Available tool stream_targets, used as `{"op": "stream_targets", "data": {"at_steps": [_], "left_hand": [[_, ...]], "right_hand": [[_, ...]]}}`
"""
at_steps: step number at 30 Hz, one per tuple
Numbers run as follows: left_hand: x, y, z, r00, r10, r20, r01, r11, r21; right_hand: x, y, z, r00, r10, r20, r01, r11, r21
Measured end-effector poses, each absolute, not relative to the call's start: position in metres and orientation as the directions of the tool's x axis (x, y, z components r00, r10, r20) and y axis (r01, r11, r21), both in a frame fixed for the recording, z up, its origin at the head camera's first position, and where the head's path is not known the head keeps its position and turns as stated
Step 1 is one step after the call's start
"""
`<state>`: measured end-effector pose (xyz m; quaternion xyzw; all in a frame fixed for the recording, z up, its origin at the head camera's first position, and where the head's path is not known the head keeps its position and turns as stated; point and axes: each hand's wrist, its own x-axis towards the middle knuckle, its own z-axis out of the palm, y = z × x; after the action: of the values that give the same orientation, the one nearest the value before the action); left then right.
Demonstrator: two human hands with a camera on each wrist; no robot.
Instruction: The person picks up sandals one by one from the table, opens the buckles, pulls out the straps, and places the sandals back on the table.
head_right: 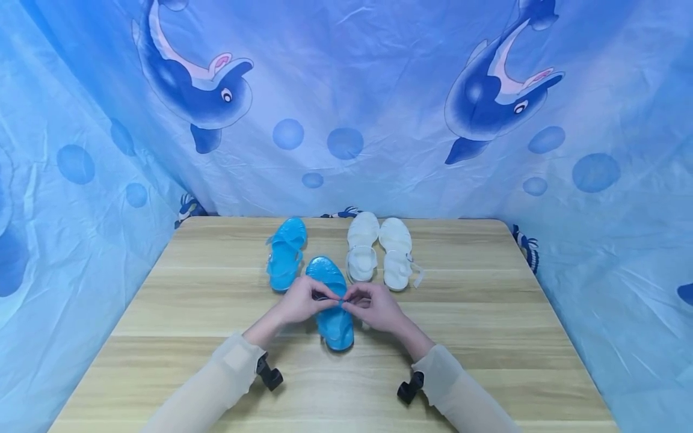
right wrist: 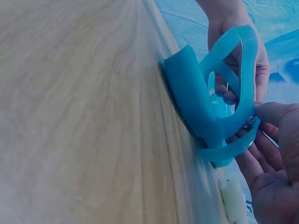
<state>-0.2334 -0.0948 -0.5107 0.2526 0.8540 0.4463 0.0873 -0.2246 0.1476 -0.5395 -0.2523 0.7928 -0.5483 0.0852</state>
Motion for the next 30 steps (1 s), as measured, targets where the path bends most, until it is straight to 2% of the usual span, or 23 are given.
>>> {"op": "stream_targets", "data": {"at_steps": [10,15,19,25,30], "left_hand": [[-0.2312,-0.1010,-0.5128,-0.884,0.462,0.070,0.334,0.520,0.786],[-0.2314,-0.0964,-0.5107,-0.860,0.486,0.153,0.419,0.502,0.757],[-0.2307,-0.0958,-0.5073,-0.847,0.503,0.174,0.461,0.530,0.712],[-0.2298,-0.1014,-0.5046,-0.870,0.472,0.142,0.430,0.585,0.688],[-0.2300,-0.1017,-0.5042,-0.868,0.479,0.127,0.418,0.571,0.706]], "right_hand": [[-0.2252,0.1466,-0.5411,-0.857,-0.496,0.142,-0.310,0.275,-0.910],[-0.2240,0.1459,-0.5411,-0.860,-0.490,0.139,-0.306,0.278,-0.910],[-0.2242,0.1470,-0.5410,-0.860,-0.492,0.136,-0.300,0.272,-0.914],[-0.2245,0.1482,-0.5398,-0.867,-0.478,0.140,-0.304,0.285,-0.909],[-0.2250,0.1455,-0.5389,-0.856,-0.497,0.142,-0.318,0.289,-0.903]]}}
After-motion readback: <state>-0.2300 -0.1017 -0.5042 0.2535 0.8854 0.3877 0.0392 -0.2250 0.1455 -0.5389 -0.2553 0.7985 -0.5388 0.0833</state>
